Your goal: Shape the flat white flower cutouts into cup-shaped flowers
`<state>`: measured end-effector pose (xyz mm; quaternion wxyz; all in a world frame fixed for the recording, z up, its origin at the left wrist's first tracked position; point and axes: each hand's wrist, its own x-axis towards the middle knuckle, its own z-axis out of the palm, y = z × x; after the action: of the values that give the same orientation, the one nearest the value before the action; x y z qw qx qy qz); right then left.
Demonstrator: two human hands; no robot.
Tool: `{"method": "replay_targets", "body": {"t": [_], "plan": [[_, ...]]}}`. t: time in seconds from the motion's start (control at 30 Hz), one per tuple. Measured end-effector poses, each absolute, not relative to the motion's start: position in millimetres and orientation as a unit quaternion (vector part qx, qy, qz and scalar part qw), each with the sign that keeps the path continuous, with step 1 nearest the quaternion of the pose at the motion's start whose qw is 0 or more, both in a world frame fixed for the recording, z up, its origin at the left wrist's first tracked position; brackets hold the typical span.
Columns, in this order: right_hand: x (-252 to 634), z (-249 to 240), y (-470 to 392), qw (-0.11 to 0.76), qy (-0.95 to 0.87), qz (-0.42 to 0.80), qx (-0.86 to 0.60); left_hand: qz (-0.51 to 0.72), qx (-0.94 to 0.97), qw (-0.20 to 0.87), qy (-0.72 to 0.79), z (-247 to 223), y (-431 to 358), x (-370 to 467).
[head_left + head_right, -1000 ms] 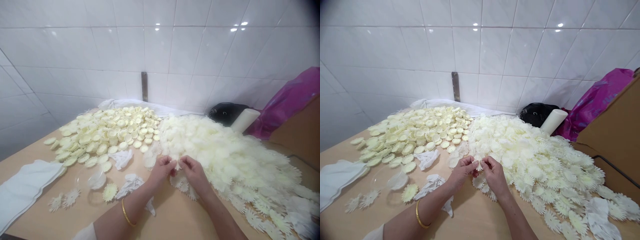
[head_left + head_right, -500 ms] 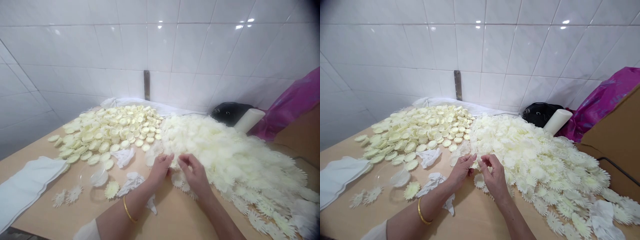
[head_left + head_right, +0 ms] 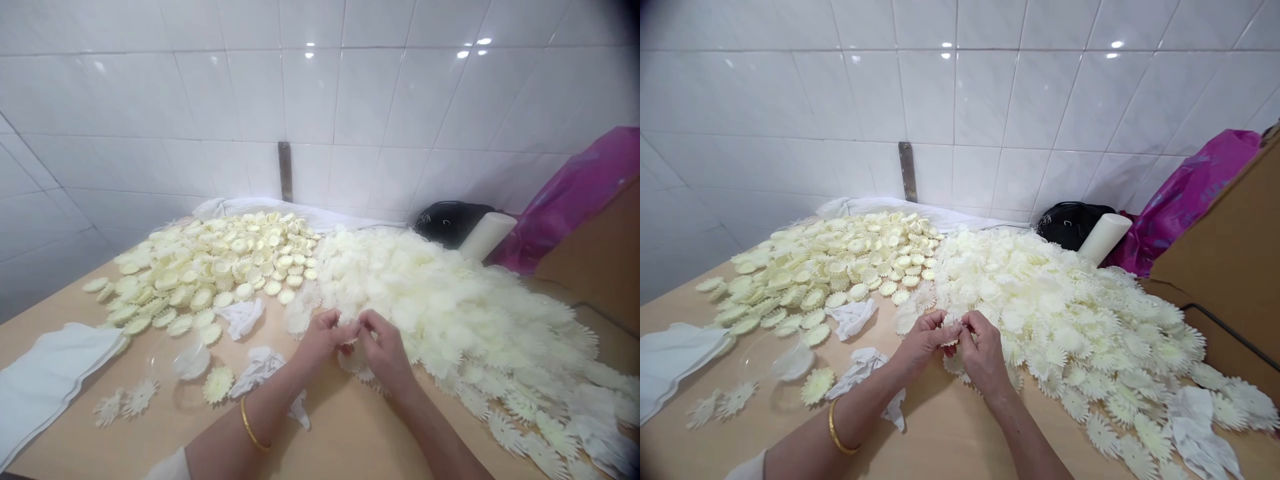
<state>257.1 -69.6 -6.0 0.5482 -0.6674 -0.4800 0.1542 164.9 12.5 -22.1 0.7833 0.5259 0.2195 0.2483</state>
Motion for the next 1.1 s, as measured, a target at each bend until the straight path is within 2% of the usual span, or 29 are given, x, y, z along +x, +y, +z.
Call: {"method": "replay_targets", "body": {"t": [0.13,0.3,0.5,0.7,0.9,1.1], "plan": [[266.5,-9.6,-69.8,0.547,-0.439,0.101,-0.706,0.21,0.515,0.8,0.227,-24.1,12.9,167.5],[275.6,-8.2,-67.7,0.569,-0.387,0.091,-0.72,0.144,0.455,0.844,0.243,-19.1,11.3,169.8],[275.3,-3.9,-64.8,0.605,-0.361,0.15,-0.693,0.094,0.42,0.877,0.214,-11.2,15.9,167.0],[282.1,-10.4,-65.0,0.658,-0.341,0.314,-0.593,0.169,0.438,0.823,0.32,-23.6,17.3,166.3],[276.0,-5.4,-66.2,0.603,-0.337,0.325,-0.646,0.221,0.508,0.782,0.286,-25.6,12.5,166.0],[271.8,-2.4,-66.2,0.6,-0.362,0.374,-0.607,0.207,0.544,0.773,0.25,-27.5,11.1,165.7]]}}
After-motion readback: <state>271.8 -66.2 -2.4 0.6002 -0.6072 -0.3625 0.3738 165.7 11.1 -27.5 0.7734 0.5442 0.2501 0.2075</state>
